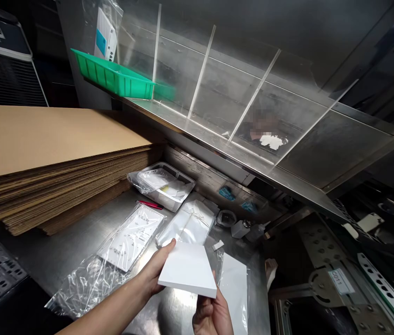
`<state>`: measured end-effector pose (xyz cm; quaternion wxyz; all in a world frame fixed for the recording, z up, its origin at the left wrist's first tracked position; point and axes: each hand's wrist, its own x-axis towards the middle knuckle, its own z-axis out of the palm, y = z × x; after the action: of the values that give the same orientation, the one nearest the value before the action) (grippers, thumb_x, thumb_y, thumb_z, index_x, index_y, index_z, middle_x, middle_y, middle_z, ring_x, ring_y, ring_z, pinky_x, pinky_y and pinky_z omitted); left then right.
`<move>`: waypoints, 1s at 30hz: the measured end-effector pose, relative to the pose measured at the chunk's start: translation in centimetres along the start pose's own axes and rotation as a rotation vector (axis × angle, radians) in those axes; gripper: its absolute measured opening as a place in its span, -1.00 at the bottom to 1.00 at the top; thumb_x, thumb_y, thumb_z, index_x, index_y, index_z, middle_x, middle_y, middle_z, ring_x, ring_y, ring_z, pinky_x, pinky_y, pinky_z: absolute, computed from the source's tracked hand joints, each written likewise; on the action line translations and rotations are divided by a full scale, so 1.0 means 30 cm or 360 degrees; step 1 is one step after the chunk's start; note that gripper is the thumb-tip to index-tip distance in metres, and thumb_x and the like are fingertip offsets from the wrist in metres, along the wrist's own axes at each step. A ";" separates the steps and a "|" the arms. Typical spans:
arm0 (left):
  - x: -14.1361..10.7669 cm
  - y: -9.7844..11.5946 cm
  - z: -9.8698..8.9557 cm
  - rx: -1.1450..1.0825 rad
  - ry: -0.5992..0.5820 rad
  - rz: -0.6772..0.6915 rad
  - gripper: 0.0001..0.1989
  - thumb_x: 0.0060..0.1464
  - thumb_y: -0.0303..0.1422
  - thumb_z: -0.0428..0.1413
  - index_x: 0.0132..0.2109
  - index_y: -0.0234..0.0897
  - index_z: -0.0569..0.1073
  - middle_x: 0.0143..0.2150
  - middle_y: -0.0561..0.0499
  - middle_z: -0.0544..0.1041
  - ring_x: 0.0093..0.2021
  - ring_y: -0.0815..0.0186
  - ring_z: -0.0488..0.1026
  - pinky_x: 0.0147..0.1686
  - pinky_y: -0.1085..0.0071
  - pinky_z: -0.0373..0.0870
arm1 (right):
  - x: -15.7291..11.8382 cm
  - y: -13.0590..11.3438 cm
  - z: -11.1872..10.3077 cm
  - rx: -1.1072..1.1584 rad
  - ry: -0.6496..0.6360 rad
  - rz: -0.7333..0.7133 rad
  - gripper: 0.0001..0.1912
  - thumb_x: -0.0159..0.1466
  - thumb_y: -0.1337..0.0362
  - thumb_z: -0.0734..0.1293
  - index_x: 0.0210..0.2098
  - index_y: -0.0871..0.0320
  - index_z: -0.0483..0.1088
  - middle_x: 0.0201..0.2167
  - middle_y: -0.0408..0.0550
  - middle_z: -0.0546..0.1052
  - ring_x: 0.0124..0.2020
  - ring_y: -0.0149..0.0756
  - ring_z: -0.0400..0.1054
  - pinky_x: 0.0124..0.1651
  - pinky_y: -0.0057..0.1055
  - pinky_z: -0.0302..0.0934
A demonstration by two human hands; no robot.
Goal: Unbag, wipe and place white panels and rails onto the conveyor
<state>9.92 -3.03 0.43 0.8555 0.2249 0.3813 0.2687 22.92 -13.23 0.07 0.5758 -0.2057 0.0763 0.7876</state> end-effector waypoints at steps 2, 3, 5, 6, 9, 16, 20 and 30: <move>0.009 -0.007 -0.015 0.0072 0.0039 -0.0004 -0.54 0.08 -0.05 -0.02 -0.26 -0.45 0.40 -0.53 -0.11 0.52 -0.51 0.19 0.48 -0.41 0.32 0.39 | -0.001 0.010 0.012 -0.0111 0.0070 -0.0087 -0.65 0.04 0.12 0.44 -0.22 0.14 0.44 -0.47 -0.23 0.59 -0.68 -0.60 0.39 -0.66 -0.80 0.22; 0.011 -0.010 -0.024 0.0117 0.0054 0.0010 -0.55 0.07 -0.05 -0.01 -0.27 -0.44 0.40 -0.54 -0.08 0.51 -0.53 0.23 0.46 -0.45 0.36 0.37 | 0.000 0.018 0.019 -0.0187 0.0114 -0.0174 -0.62 0.00 0.12 0.47 -0.23 0.15 0.43 -0.46 -0.20 0.59 -0.68 -0.56 0.39 -0.68 -0.77 0.23; 0.004 -0.015 -0.041 0.0228 0.0082 0.0057 -0.58 0.04 -0.05 0.04 -0.24 -0.40 0.40 -0.52 -0.02 0.51 -0.56 0.32 0.42 -0.52 0.44 0.30 | 0.000 0.036 0.032 -0.0413 0.0163 -0.0395 -0.58 -0.01 0.12 0.48 -0.20 0.15 0.41 -0.48 -0.15 0.58 -0.69 -0.48 0.39 -0.72 -0.68 0.25; -0.006 -0.017 -0.046 0.0291 0.0093 0.0077 -0.58 0.02 -0.05 0.07 -0.21 -0.38 0.40 -0.49 0.00 0.52 -0.56 0.35 0.42 -0.53 0.47 0.27 | -0.001 0.045 0.039 -0.0548 0.0161 -0.0493 -0.56 0.01 0.12 0.46 -0.16 0.14 0.38 -0.49 -0.14 0.57 -0.68 -0.44 0.39 -0.72 -0.63 0.26; -0.054 -0.014 -0.044 0.0443 0.0066 0.0108 -0.55 -0.02 -0.06 0.12 -0.10 -0.33 0.39 -0.37 -0.01 0.56 -0.42 0.33 0.47 -0.44 0.50 0.29 | -0.002 0.073 0.056 -0.0912 0.0116 -0.0636 -0.54 0.09 0.11 0.41 -0.08 0.14 0.27 -0.54 -0.14 0.50 -0.65 -0.38 0.39 -0.70 -0.54 0.29; -0.132 -0.001 -0.003 0.0618 -0.0173 0.0203 -0.49 0.09 -0.01 -0.05 0.02 -0.29 0.36 -0.25 -0.03 0.54 -0.23 0.21 0.46 -0.21 0.34 0.32 | 0.004 0.107 0.057 -0.1151 0.0119 -0.0761 -0.58 0.08 0.08 0.41 -0.17 0.14 0.26 -0.64 -0.29 0.35 -0.70 -0.43 0.32 -0.68 -0.51 0.29; -0.144 0.013 0.006 0.0633 -0.0203 0.0173 -0.45 0.09 0.02 -0.08 0.05 -0.29 0.34 -0.23 -0.05 0.54 -0.26 0.22 0.46 -0.23 0.33 0.33 | 0.012 0.119 0.053 -0.1182 0.0113 -0.0795 -0.55 0.05 0.04 0.42 -0.18 0.15 0.28 -0.64 -0.27 0.37 -0.72 -0.44 0.30 -0.70 -0.52 0.26; -0.103 -0.011 -0.029 0.0624 -0.0107 0.0098 -0.28 -0.02 0.09 -0.01 0.21 -0.18 0.20 -0.04 -0.12 0.51 -0.21 0.11 0.49 -0.22 0.26 0.40 | 0.046 0.119 0.037 -0.1228 0.0113 -0.0803 -0.53 0.01 -0.01 0.42 -0.23 0.15 0.28 -0.66 -0.26 0.37 -0.80 -0.45 0.24 -0.75 -0.50 0.22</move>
<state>7.58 -5.08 1.35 0.7989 0.4076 0.3904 0.2078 18.97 -12.78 0.09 0.6279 -0.4438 -0.2553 0.5862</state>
